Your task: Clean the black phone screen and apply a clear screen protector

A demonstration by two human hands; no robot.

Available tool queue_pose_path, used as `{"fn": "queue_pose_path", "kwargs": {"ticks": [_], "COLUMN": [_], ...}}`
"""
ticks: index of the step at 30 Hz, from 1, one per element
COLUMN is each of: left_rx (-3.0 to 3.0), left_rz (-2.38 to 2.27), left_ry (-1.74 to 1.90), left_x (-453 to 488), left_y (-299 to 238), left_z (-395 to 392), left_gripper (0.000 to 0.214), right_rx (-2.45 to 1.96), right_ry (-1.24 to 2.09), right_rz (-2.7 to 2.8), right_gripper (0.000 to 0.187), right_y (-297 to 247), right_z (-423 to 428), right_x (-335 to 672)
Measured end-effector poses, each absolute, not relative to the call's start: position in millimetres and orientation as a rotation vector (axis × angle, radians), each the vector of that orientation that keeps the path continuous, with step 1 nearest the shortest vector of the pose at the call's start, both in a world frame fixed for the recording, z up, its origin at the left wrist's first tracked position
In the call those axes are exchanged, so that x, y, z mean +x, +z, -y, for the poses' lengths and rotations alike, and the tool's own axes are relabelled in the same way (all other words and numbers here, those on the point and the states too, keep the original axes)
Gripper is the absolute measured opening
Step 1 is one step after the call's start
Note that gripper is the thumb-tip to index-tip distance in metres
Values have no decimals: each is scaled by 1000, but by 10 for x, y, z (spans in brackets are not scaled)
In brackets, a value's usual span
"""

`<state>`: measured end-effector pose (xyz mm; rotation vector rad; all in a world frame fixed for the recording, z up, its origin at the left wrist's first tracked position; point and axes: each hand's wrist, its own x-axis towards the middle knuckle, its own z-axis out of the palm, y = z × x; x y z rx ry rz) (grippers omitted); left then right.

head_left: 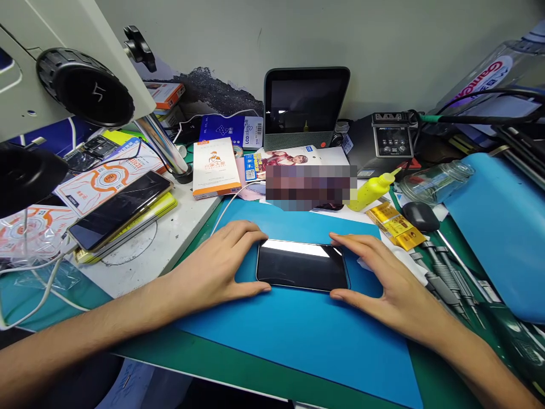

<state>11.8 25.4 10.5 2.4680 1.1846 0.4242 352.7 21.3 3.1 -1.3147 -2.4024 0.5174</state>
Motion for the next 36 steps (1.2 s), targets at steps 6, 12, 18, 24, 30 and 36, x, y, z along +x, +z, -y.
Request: {"fn": "queue_pose_path", "kwargs": {"ticks": [6, 12, 18, 24, 30, 36], "left_rx": [2439, 2426, 2446, 2476, 2525, 2561], "left_rz": [-1192, -1196, -1182, -1177, -1166, -1171], "left_ry": [367, 380, 381, 327, 331, 317], "left_x": [112, 103, 92, 94, 97, 94], "left_y": [127, 121, 105, 108, 118, 102], "left_z": [-262, -261, -260, -267, -262, -272], "left_gripper": [65, 64, 64, 66, 64, 67], "right_rx": [-1299, -1319, -1316, -1293, -1280, -1286], "right_ry": [514, 519, 523, 505, 515, 514], "right_rz": [2412, 2413, 2418, 2438, 2431, 2424], "right_gripper": [75, 75, 75, 76, 75, 76], "right_y": [19, 20, 17, 1, -17, -26], "right_z": [-221, -220, -215, -222, -229, -235], "right_x": [3532, 3526, 3525, 3534, 3537, 3537]}}
